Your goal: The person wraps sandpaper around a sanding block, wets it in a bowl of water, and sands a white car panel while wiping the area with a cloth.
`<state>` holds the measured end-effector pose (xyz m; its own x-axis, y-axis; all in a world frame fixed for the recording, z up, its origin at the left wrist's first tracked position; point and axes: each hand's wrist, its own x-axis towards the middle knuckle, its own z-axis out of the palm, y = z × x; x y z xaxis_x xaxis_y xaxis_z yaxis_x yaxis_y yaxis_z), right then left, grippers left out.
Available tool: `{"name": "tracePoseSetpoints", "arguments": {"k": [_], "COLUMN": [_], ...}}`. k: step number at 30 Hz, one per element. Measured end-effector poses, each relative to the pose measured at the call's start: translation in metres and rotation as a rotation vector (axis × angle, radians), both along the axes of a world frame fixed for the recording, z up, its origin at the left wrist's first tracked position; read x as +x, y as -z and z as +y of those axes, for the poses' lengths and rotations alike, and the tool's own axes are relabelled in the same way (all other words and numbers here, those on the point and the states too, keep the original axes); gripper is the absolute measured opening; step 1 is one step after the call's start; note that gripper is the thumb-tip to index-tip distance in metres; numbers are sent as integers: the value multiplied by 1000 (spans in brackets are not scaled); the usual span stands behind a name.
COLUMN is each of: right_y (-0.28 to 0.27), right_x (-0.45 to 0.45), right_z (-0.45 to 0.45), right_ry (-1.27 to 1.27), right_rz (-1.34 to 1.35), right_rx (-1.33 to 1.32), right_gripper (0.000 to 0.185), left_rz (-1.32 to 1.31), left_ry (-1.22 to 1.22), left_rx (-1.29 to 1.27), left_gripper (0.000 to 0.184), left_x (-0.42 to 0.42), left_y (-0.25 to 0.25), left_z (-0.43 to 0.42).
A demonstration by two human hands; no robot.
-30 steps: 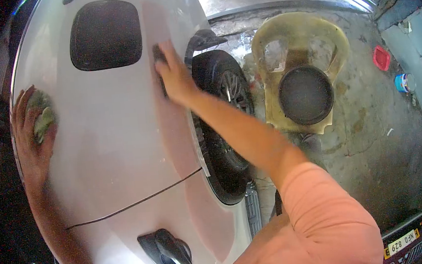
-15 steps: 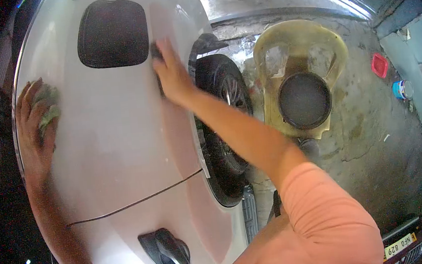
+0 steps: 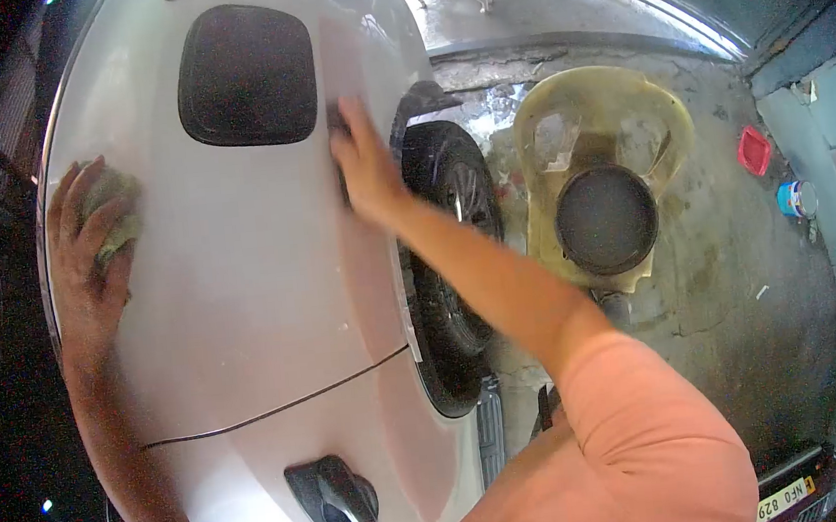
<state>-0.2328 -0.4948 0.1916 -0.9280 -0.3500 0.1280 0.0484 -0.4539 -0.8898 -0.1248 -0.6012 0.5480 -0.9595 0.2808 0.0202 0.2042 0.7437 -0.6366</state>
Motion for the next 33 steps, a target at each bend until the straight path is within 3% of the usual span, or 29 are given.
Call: {"name": "tracePoseSetpoints", "arguments": {"k": [3,6,9,13,15,16,18,20,22,24,27,29,31,33], "right_y": [0,3,11,-4,14,15,17,-8,-6,-8,-2,11,17,15], "right_x": [-61,-63,-66,44,125,123,110,24,-74,-126,-64,26,95,74], "right_z": [-22,-25,-25,16,43,43,38,10,-19,-36,-20,5,38,30], "right_ry": [146,106,105,-59,-15,-12,10,-43,65,53,62,-15,-2,-26], "right_rz": [122,17,101,-12,227,228,247,-87,67,33,56,56,272,178], "right_rx": [84,43,108,121,204,182,140,80,181,109,76,100,117,170], "right_gripper": [55,55,56,58,57,56,56,54,54,54,56,56,56,55], "left_rz": [-3,-30,-10,108,112,111,113,116,88,106,124,120,95,87], "left_ry": [-10,-24,-31,88,69,63,59,63,73,75,51,34,33,29], "left_rx": [-42,-12,-7,24,34,27,18,19,20,34,44,26,-4,-29], "left_gripper": [34,32,39,31,30,30,33,36,39,44,51,53,55,51], "left_x": [-1,-8,-36,-72,-74,-75,-75,-76,-76,-76,-78,-78,-79,-77], "left_y": [-3,-8,-8,4,9,8,6,7,5,7,11,11,9,7], "left_z": [0,3,-2,-20,-22,-23,-24,-24,-21,-21,-18,-16,-17,-16]}}
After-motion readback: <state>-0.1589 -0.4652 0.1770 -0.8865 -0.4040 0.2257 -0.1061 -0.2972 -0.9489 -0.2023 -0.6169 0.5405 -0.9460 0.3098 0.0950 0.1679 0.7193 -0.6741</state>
